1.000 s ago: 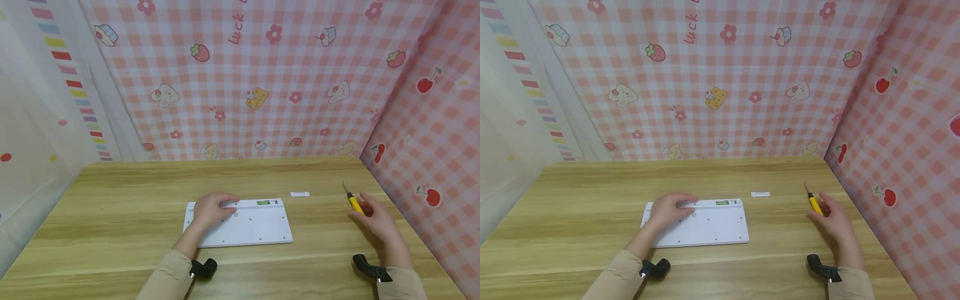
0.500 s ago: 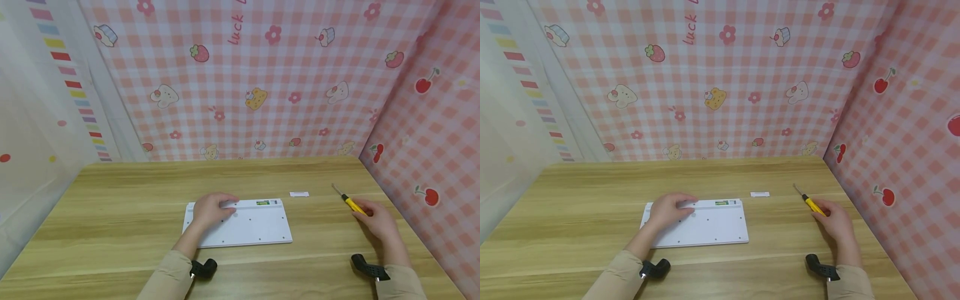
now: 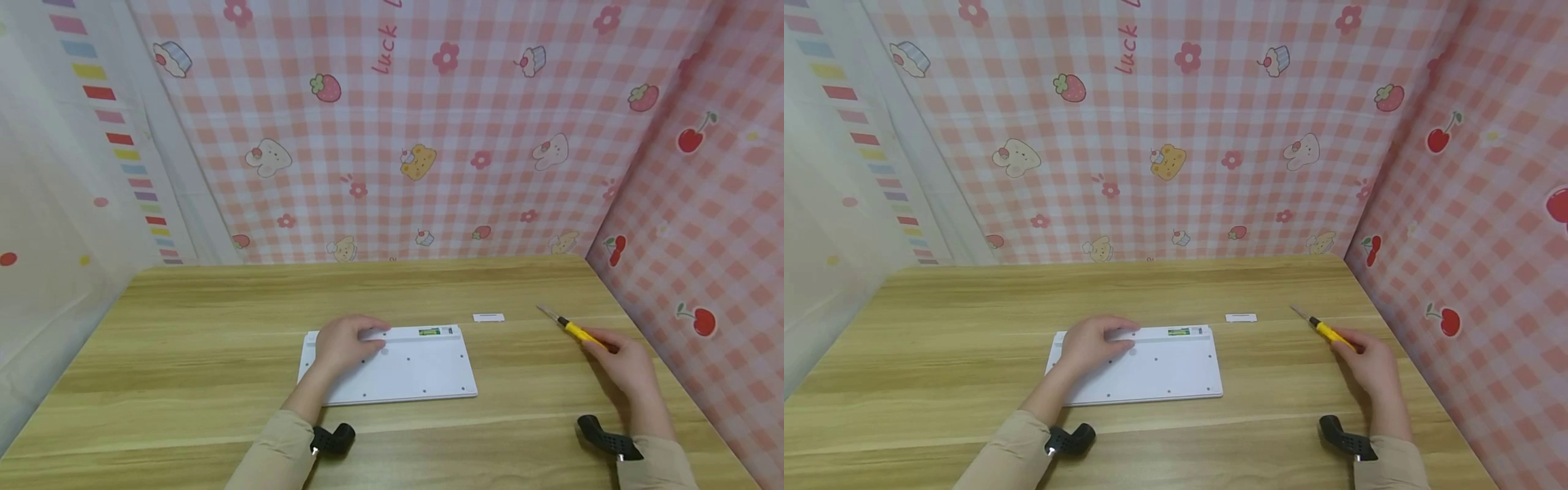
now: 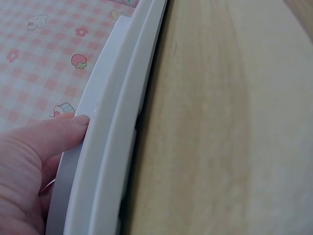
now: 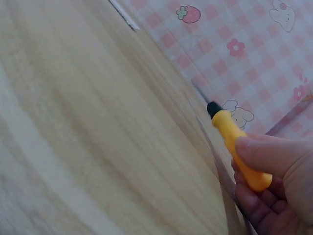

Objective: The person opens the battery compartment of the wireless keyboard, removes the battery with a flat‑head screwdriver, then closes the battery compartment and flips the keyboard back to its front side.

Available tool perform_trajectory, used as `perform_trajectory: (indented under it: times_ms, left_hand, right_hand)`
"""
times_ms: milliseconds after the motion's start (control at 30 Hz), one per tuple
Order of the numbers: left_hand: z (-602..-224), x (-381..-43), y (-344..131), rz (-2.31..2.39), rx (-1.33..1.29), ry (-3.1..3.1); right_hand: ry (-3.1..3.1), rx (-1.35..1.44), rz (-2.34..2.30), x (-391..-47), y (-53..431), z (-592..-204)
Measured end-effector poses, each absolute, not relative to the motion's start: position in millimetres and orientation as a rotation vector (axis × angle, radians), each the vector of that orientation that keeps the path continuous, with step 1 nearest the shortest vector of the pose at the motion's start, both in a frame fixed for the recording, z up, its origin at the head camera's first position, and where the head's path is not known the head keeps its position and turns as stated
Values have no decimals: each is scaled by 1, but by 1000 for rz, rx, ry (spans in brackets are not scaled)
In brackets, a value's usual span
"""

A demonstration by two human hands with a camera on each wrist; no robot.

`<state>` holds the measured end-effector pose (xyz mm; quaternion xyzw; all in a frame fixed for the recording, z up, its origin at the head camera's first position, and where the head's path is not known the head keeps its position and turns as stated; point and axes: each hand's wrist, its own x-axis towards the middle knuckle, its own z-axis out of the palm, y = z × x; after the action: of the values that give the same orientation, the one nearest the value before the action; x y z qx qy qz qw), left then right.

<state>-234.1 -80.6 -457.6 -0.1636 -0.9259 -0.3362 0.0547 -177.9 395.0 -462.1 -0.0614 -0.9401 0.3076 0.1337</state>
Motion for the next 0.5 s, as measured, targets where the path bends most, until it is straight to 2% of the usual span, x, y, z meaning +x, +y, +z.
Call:
perform_trajectory:
  times_ms: [500]
  left_hand:
    - [-459, -234, -81, -1039, -506, -2796]
  right_hand:
    - [-2623, -82, 1294, -177, 371, -441]
